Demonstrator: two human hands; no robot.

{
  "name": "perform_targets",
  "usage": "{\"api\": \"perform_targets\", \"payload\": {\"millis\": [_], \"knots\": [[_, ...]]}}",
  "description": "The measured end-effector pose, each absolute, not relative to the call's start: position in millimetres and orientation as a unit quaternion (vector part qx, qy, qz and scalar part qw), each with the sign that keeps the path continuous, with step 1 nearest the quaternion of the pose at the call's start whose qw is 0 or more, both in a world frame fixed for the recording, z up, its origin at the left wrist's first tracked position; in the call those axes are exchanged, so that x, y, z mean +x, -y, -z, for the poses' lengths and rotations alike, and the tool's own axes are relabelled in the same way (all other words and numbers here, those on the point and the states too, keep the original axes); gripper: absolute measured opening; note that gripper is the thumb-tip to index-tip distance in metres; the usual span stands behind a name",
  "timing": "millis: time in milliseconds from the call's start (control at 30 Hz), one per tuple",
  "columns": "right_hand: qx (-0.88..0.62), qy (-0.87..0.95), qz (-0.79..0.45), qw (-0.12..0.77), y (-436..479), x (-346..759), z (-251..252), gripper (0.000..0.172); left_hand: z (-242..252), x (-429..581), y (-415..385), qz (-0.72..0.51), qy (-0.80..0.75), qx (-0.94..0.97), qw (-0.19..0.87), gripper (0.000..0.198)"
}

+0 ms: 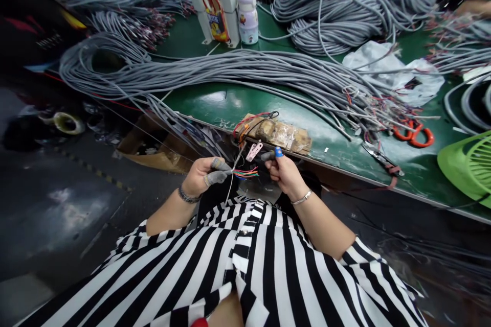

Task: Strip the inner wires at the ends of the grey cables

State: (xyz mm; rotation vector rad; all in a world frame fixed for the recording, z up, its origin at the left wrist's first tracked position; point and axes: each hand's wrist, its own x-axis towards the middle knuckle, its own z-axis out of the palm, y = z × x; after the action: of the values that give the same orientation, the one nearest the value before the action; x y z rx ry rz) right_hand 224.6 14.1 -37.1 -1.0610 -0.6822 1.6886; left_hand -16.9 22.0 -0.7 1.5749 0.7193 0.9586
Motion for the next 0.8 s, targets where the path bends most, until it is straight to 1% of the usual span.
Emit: {"api": "perform_targets", "payload": {"millis": [67, 133, 267, 367, 433, 567, 733, 800], "knots": [[-0.422, 0.3, -0.71, 0.478, -20.8, 218.8, 34.7, 0.051, 1.2, -11.3, -25.3, -0.415, -0.322, 0.651, 0.547, 0.022], [-0.41, 0.311, -0.718, 0.468, -25.1, 213.2, 30.1, 0.051, 2.4, -5.6, -29.0, -0.422, -0.334, 0.643, 0.545, 0.024], [-0.385, 0.328, -0.756, 0.415, -22.0, 209.2, 25.0, 0.04, 7.5, -0.7, -32.4, -0.416, -0.343, 0.635, 0.553, 0.027], [-0.37, 0.326, -0.782, 0.381, -17.2, 210.5, 28.7, 0.036, 10.7, -2.1, -31.6, -0.404, -0.336, 0.635, 0.567, 0.028], [-0.371, 0.316, -0.777, 0.397, -17.9, 210.9, 32.0, 0.039, 11.2, -2.6, -31.6, -0.408, -0.336, 0.632, 0.567, 0.028], [-0.374, 0.308, -0.759, 0.435, -27.2, 208.6, 33.8, 0.051, 10.4, 0.9, -35.8, -0.415, -0.339, 0.635, 0.557, 0.027], [-0.37, 0.314, -0.748, 0.453, -34.5, 199.4, 30.5, 0.052, 17.2, 8.3, -44.3, -0.405, -0.336, 0.619, 0.583, 0.03], [-0.376, 0.294, -0.738, 0.476, -34.9, 195.2, 30.1, 0.051, 21.4, 9.8, -46.4, -0.398, -0.337, 0.613, 0.594, 0.03]]}}
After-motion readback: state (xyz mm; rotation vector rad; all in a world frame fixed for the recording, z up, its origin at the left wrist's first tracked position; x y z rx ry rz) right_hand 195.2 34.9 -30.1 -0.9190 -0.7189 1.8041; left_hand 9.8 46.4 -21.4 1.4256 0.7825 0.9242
